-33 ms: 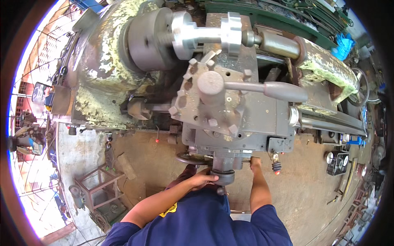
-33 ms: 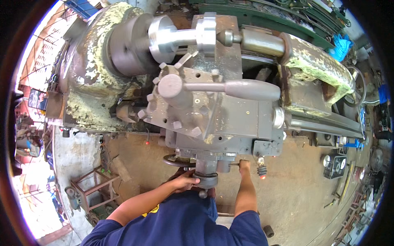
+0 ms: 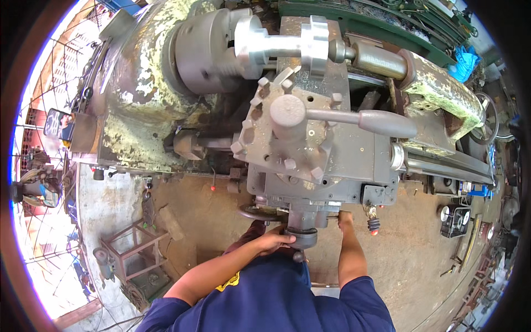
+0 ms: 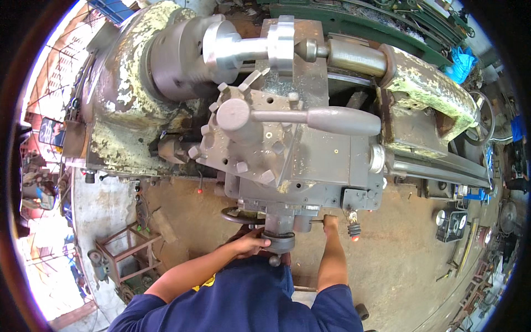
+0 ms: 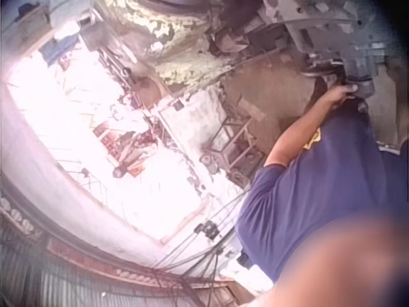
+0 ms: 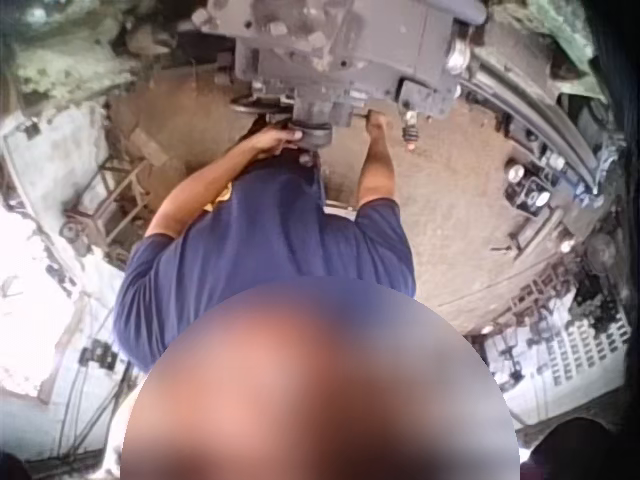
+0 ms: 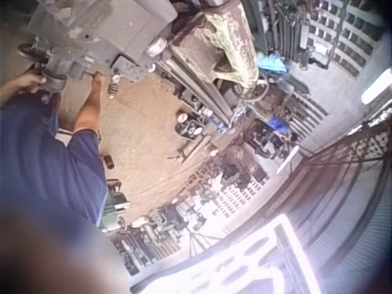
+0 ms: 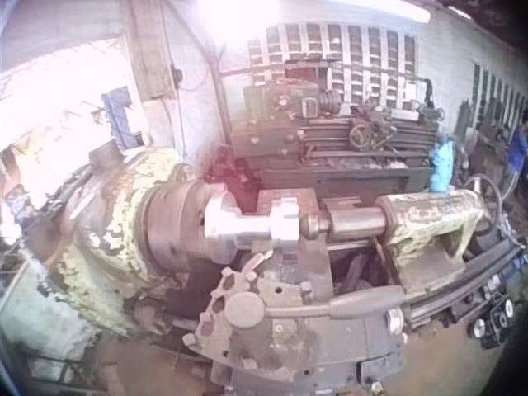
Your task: The person operates a metal lathe, adjusting the tool post and carriage while the workpiece rotates. They then use a caliper to measure the diameter of the workpiece and continue adjusting the machine controls.
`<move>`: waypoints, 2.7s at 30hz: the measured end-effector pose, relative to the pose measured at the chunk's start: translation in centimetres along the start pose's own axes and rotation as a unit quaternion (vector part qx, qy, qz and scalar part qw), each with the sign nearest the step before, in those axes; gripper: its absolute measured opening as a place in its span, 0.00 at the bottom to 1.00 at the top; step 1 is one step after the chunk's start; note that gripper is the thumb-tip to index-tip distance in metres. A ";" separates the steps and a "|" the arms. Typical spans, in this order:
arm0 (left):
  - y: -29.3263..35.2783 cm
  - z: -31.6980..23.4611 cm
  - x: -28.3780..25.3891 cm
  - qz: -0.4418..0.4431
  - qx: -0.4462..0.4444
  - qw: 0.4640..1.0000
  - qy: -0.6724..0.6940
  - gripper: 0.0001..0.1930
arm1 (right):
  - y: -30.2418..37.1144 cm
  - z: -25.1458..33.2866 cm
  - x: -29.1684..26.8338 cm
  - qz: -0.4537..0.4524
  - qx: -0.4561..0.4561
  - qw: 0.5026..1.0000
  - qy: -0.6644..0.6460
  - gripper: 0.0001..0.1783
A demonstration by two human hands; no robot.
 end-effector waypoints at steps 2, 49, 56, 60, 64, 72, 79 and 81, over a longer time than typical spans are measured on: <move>0.1 -0.2 0.5 0.024 -0.001 1.000 -0.005 0.45 | -0.2 0.3 1.0 0.050 -0.054 0.994 0.078 0.22; 4.3 -13.1 -15.0 -0.188 0.324 0.704 -0.603 0.21 | 29.3 24.6 -26.7 -0.258 0.102 0.908 -0.313 0.55; 4.2 -13.0 -14.4 -0.175 0.313 0.716 -0.599 0.21 | 28.9 24.2 -26.4 -0.234 0.101 0.911 -0.324 0.55; 3.9 -12.9 -13.8 -0.162 0.318 0.715 -0.601 0.22 | 28.7 23.7 -25.7 -0.222 0.103 0.905 -0.348 0.54; 4.0 -12.7 -13.0 -0.158 0.316 0.715 -0.604 0.22 | 28.4 23.4 -25.2 -0.228 0.088 0.899 -0.364 0.53; 4.4 -12.6 -11.8 -0.164 0.313 0.702 -0.618 0.23 | 27.7 22.5 -23.6 -0.201 0.095 0.881 -0.419 0.50; 4.2 -12.4 -11.9 -0.170 0.311 0.703 -0.617 0.22 | 27.6 22.4 -23.4 -0.197 0.083 0.859 -0.465 0.48; 4.1 -12.4 -11.9 -0.170 0.312 0.700 -0.619 0.21 | 27.5 22.2 -23.3 -0.197 0.081 0.860 -0.465 0.48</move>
Point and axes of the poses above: each hand's wrist, its own y-axis away from the middle knuckle, its own x-axis out of the palm, z = x × y, the point moved 10 cm from there along -y, towards the middle knuckle, and after that the axes turned 15 degrees about -z, right-handed, at the moved point
